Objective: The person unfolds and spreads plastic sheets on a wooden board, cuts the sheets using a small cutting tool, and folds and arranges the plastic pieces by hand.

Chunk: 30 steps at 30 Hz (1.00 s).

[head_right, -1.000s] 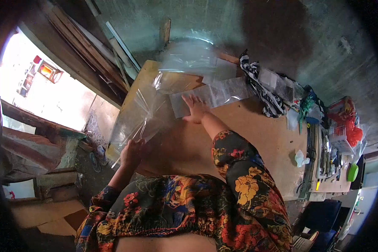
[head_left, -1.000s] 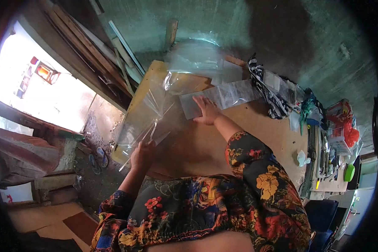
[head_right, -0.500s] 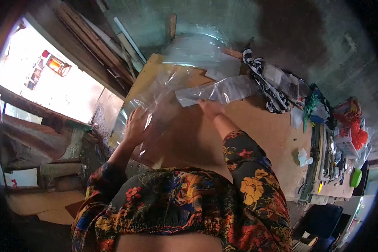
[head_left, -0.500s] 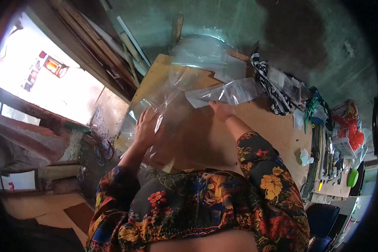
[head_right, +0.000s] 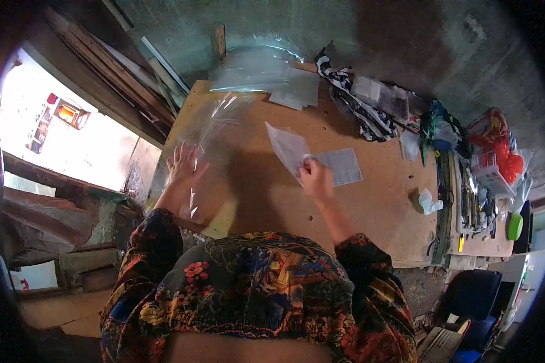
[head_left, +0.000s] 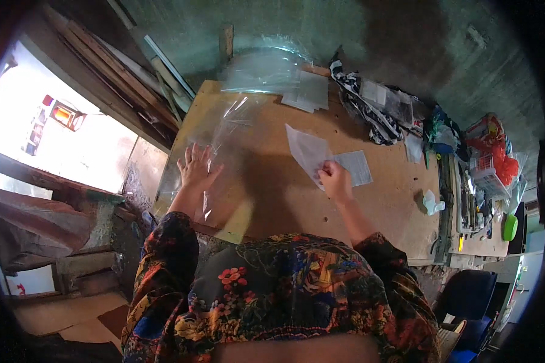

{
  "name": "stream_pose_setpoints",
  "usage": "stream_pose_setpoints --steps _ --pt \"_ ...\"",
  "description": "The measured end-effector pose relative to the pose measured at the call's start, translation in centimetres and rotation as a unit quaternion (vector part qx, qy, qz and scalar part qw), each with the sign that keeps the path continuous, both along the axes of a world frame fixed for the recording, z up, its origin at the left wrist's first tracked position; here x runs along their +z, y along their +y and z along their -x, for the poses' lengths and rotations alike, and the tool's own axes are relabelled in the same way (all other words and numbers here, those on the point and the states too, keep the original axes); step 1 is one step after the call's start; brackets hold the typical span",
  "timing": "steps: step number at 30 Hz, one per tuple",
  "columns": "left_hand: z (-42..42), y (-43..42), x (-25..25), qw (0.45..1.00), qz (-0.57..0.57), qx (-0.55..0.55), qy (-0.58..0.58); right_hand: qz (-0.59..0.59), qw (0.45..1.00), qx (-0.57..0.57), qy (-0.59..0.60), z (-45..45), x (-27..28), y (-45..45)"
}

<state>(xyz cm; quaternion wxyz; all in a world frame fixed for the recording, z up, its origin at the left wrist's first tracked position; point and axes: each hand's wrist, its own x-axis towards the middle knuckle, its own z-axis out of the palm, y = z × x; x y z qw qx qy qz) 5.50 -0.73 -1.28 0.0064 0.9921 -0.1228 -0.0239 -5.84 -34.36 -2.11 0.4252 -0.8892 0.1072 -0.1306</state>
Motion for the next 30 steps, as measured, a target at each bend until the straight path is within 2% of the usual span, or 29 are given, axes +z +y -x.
stream_pose_setpoints --steps 2,4,5,6,8,9,10,11,12,13,15,16,18,19,20,22,23,25,27,29,30 --pt "-0.9 -0.4 -1.0 0.999 0.029 -0.021 -0.022 -0.074 0.994 -0.076 0.031 1.9 1.2 -0.7" --pt "-2.2 -0.3 -3.2 0.997 0.057 -0.040 -0.046 -0.041 0.996 -0.079 0.001 3.8 1.0 -1.8" --pt "-3.3 0.0 -4.4 0.981 0.193 -0.007 0.002 -0.006 0.996 -0.085 -0.031 4.6 1.0 -2.3" --pt "-4.0 0.1 -5.1 0.944 0.326 0.024 0.050 -0.005 0.996 -0.084 -0.034 5.5 1.4 -2.8" --pt "-4.4 -0.1 -5.3 0.945 0.321 0.044 0.043 0.249 0.960 0.011 -0.131 7.6 2.5 -3.3" --pt "-4.2 -0.3 -5.0 0.947 0.314 0.065 0.040 0.249 0.960 0.011 -0.130 8.2 2.6 -3.2" --pt "-3.7 -0.6 -4.8 0.947 0.313 0.064 0.043 0.260 0.957 0.064 -0.116 8.8 2.6 -2.8" --pt "-3.3 -1.0 -4.6 0.973 0.230 0.026 0.009 0.270 0.951 0.116 -0.101 9.4 2.5 -2.5" --pt "-2.8 -1.7 -3.6 0.989 0.146 -0.015 -0.027 0.270 0.951 0.114 -0.099 9.9 1.9 -2.1" --pt "-2.1 -2.5 -2.1 0.989 0.147 -0.018 -0.027 0.263 0.953 0.140 -0.062 10.2 0.7 -1.9" --pt "-1.0 -3.8 0.6 0.998 0.025 -0.012 0.065 0.255 0.953 0.163 -0.025 10.3 0.1 -1.5" --pt "-1.6 -3.9 0.4 0.997 0.025 -0.013 0.065 0.270 0.947 0.175 -0.017 10.2 0.1 -1.3" --pt "-4.3 -3.3 -0.8 0.978 0.078 0.038 0.187 0.283 0.940 0.188 -0.010 10.1 -0.1 -0.9" --pt "-6.6 -2.0 -2.9 0.978 0.077 0.039 0.187 0.297 0.934 0.197 0.018 10.0 -0.4 -0.7" --pt "-9.6 -0.1 -5.9 0.927 0.271 0.053 0.253 0.310 0.927 0.205 0.045 9.9 -0.7 -0.7" --pt "-10.5 0.4 -6.0 0.835 0.453 0.068 0.305 0.305 0.927 0.209 0.057 9.7 -1.3 -0.5" --pt "-10.6 0.3 -6.4 0.889 0.364 0.085 0.266 0.299 0.927 0.213 0.072 9.6 -1.5 -0.4" --pt "-8.6 -1.7 -4.4 0.931 0.268 0.101 0.224 0.269 0.939 0.202 0.062 9.2 -1.5 -0.3" --pt "-4.9 -4.2 -2.0 0.997 0.042 0.040 0.053 0.240 0.951 0.187 0.054 8.8 -1.2 -0.3" --pt "-4.3 -4.5 -1.3 0.997 0.033 0.036 0.056 0.115 0.984 0.136 -0.010 8.3 -0.8 -0.5" --pt "-3.9 -4.9 -0.8 0.997 0.025 0.033 0.058 0.115 0.985 0.131 -0.008 8.1 -0.5 -0.5"
